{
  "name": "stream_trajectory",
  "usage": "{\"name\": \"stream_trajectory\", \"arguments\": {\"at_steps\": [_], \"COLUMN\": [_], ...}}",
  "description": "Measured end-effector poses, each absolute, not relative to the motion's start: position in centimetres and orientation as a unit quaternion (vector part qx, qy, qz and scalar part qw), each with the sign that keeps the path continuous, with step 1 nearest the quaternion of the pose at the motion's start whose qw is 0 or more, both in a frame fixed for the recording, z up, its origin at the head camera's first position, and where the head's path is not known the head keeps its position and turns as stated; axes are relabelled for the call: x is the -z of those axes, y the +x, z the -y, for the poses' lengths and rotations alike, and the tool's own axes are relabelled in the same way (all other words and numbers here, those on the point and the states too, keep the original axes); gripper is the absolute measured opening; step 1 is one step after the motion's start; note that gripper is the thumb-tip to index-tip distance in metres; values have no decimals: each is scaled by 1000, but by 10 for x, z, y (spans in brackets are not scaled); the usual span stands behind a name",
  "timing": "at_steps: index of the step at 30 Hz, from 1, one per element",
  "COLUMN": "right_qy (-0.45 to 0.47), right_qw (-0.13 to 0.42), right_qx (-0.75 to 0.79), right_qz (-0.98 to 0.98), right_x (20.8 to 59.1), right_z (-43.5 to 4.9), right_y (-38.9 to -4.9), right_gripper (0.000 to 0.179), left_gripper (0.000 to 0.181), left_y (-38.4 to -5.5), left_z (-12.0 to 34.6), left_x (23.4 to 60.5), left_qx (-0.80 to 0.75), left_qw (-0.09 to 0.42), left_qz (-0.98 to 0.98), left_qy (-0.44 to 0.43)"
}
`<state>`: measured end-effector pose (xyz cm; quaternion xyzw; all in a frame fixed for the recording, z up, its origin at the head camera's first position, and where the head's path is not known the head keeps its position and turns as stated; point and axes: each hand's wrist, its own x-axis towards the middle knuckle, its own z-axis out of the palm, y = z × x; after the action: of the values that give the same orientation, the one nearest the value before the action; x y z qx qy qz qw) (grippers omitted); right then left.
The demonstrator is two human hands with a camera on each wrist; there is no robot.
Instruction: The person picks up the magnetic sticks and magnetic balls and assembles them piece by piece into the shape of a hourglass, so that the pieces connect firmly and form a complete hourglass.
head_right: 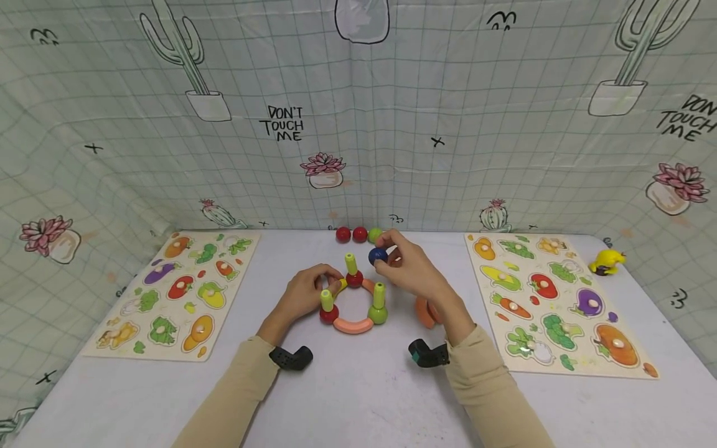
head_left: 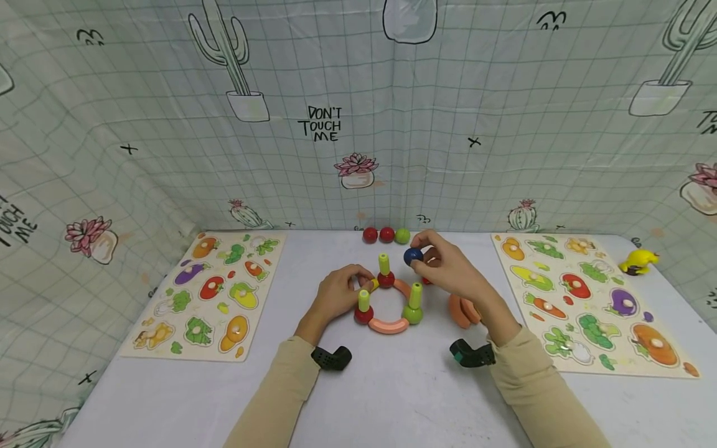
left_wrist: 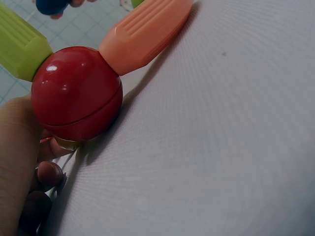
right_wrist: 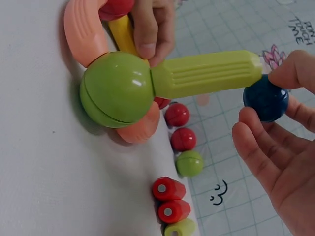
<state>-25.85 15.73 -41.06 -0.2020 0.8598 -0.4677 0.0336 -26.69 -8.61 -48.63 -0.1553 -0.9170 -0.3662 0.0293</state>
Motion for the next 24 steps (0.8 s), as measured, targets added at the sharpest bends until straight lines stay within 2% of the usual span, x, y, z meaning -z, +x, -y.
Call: {"name": "stream_trajectory", "arguments": {"at_steps": [24], "right_qy": [-275], "right_qw": [95], "right_qx": [450], "right_qz": [-844], "right_x": [405], "right_z": [-174], "right_y": [-242], "right_gripper": [30], "left_gripper": [13], "left_y": [-266], "left_z": [85], "left_x": [485], "left_qx": [366], "left_qw": [26], "left_qz": [918], "left_qy": [-148]}}
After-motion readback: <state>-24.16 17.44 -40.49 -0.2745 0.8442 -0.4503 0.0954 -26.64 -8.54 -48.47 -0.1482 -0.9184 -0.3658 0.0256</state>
